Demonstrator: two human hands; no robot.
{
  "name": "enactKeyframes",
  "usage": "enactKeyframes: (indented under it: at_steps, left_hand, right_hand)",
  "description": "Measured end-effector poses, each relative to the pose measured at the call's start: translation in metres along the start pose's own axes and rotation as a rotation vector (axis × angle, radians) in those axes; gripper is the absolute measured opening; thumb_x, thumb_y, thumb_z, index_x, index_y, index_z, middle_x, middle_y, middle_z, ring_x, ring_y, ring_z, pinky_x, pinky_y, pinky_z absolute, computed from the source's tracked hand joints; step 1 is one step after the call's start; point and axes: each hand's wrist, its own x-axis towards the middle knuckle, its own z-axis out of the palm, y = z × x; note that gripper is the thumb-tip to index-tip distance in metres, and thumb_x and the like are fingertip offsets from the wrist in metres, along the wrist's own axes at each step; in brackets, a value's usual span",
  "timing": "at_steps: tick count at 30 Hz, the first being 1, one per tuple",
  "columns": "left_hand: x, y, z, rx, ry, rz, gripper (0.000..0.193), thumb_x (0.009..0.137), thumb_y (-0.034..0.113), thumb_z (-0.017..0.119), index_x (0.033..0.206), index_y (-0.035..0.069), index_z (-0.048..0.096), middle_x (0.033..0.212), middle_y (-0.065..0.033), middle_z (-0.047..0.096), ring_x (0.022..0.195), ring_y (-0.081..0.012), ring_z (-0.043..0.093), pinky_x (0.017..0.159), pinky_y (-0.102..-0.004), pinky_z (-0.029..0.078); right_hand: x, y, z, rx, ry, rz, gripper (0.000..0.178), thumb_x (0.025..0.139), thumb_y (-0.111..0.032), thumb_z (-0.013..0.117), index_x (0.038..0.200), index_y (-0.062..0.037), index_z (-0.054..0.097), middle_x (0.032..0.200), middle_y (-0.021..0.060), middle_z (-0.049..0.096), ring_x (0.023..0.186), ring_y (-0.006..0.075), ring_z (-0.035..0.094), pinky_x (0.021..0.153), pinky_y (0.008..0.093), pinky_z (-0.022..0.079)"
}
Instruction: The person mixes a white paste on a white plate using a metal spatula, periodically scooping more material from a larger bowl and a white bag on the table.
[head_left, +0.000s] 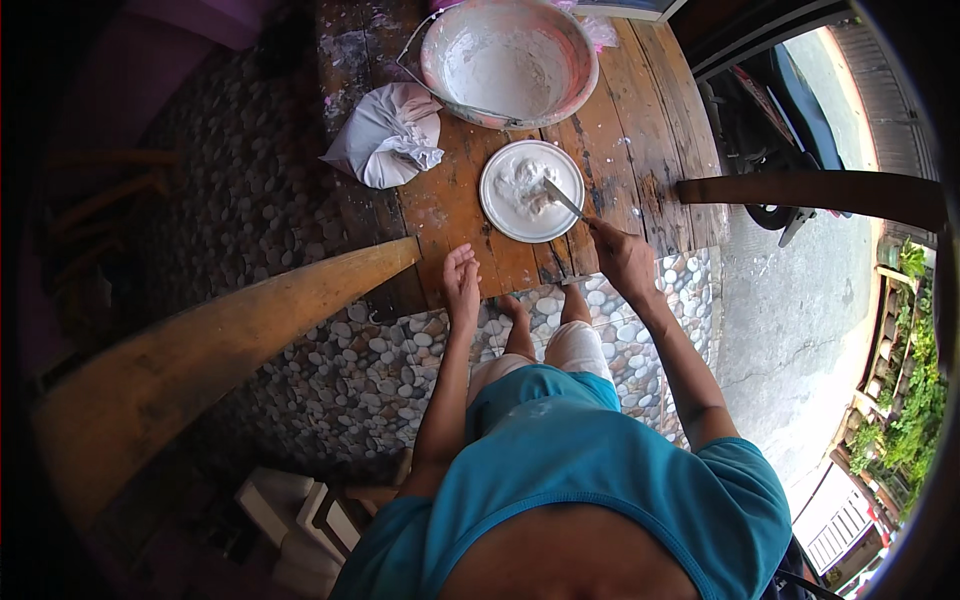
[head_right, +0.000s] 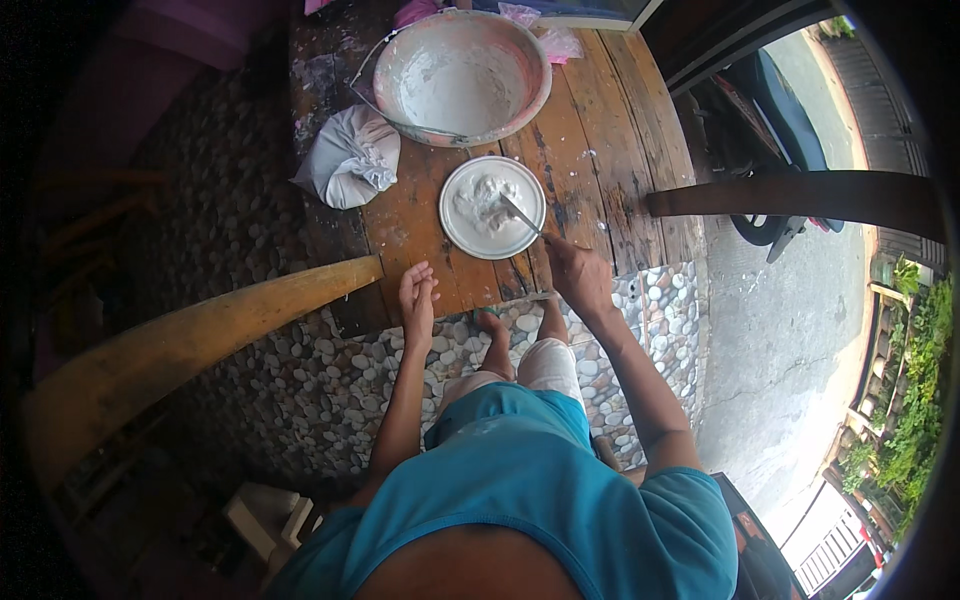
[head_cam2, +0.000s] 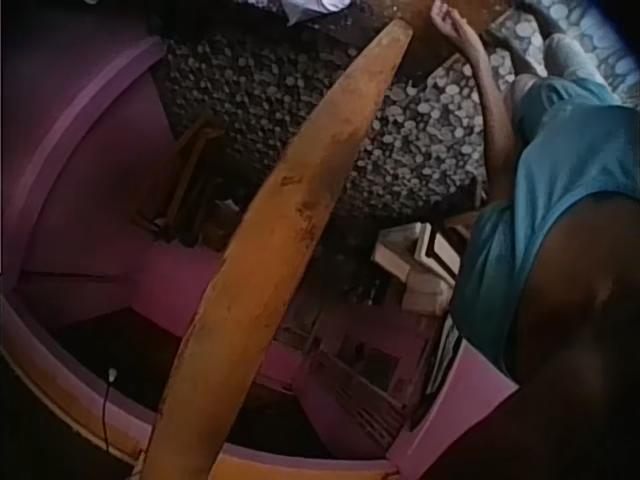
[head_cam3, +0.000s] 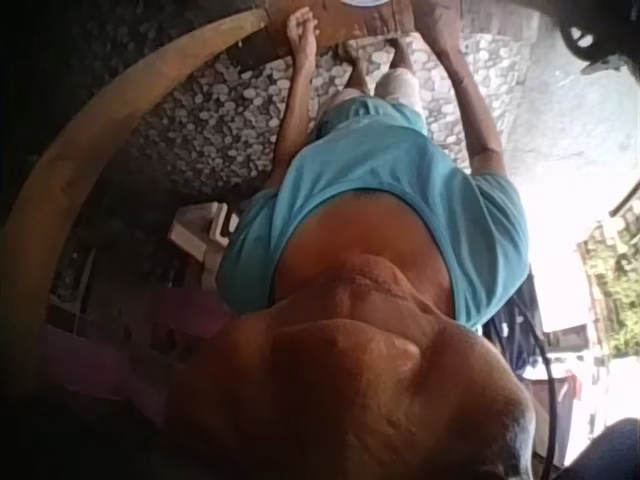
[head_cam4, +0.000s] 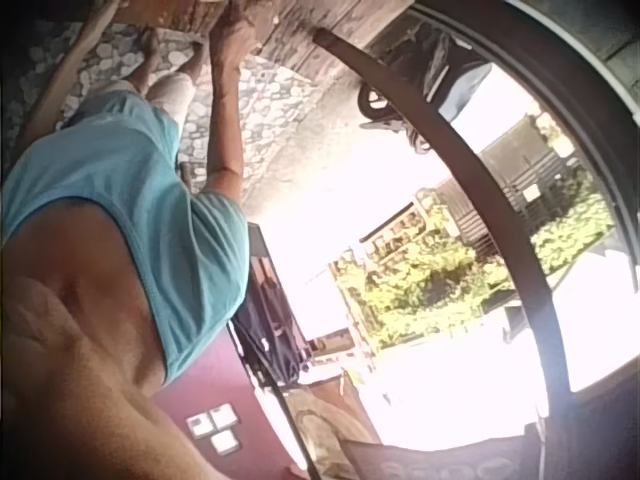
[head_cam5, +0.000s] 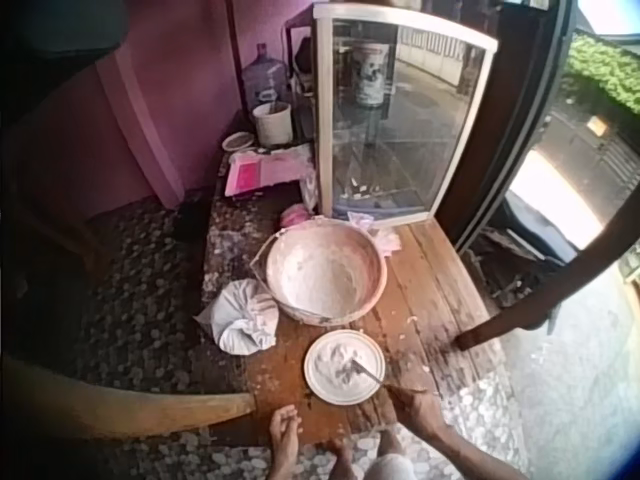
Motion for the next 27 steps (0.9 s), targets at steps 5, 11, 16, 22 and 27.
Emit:
enactKeyframes:
  at_steps: [5, 11, 16, 22, 27]
  left_hand:
    - [0.003, 0.006, 0.005, 0.012, 0.005, 0.022, 0.036, 0.097, 0.021, 0.049, 0.13, 0.007, 0.048, 0.119, -0.0067, 0.056, 0.101, -0.0153, 0.056, 0.082, -0.0284, 0.046]
    - [0.02, 0.024, 0.014, 0.039, 0.006, 0.163, 0.037, 0.097, 0.02, 0.051, 0.131, 0.006, 0.046, 0.12, -0.009, 0.055, 0.103, -0.0162, 0.056, 0.084, -0.0292, 0.046]
    - [0.051, 0.074, 0.031, 0.084, 0.042, 0.426, 0.032, 0.095, 0.007, 0.05, 0.127, 0.002, 0.049, 0.118, -0.0139, 0.058, 0.107, -0.0197, 0.058, 0.087, -0.0306, 0.048]
    - [0.099, 0.137, 0.044, 0.019, -0.016, 0.528, 0.034, 0.096, 0.01, 0.051, 0.128, -0.001, 0.048, 0.118, -0.0151, 0.058, 0.102, -0.0201, 0.061, 0.086, -0.0313, 0.05]
    - [0.135, 0.178, 0.051, 0.05, 0.012, 0.34, 0.042, 0.094, 0.017, 0.056, 0.13, -0.001, 0.045, 0.117, -0.0146, 0.057, 0.099, -0.0216, 0.061, 0.079, -0.0313, 0.053]
  right_hand:
    - [0.008, 0.002, -0.001, -0.015, -0.005, -0.028, 0.022, 0.09, -0.023, 0.061, 0.109, -0.015, 0.069, 0.071, 0.0183, 0.064, 0.064, 0.0358, 0.065, 0.053, 0.0423, 0.049]
    - [0.012, 0.001, -0.004, 0.005, 0.016, -0.04, 0.02, 0.091, -0.024, 0.06, 0.106, -0.014, 0.067, 0.068, 0.0182, 0.063, 0.064, 0.0357, 0.064, 0.055, 0.0432, 0.05]
    - [0.022, 0.03, -0.007, -0.128, -0.087, -0.008, 0.021, 0.091, -0.024, 0.057, 0.108, -0.0137, 0.064, 0.071, 0.0182, 0.064, 0.066, 0.0368, 0.064, 0.056, 0.0454, 0.05]
    - [0.047, 0.048, -0.072, 0.562, -0.454, 0.171, 0.026, 0.096, -0.021, 0.048, 0.107, -0.0024, 0.062, 0.073, 0.0062, 0.063, 0.057, 0.0139, 0.06, 0.051, 0.0297, 0.048]
    - [0.073, 0.036, -0.121, 0.819, -0.68, 0.164, 0.033, 0.094, -0.026, 0.056, 0.116, -0.0013, 0.057, 0.075, -0.0001, 0.056, 0.055, 0.0057, 0.05, 0.048, 0.0189, 0.04]
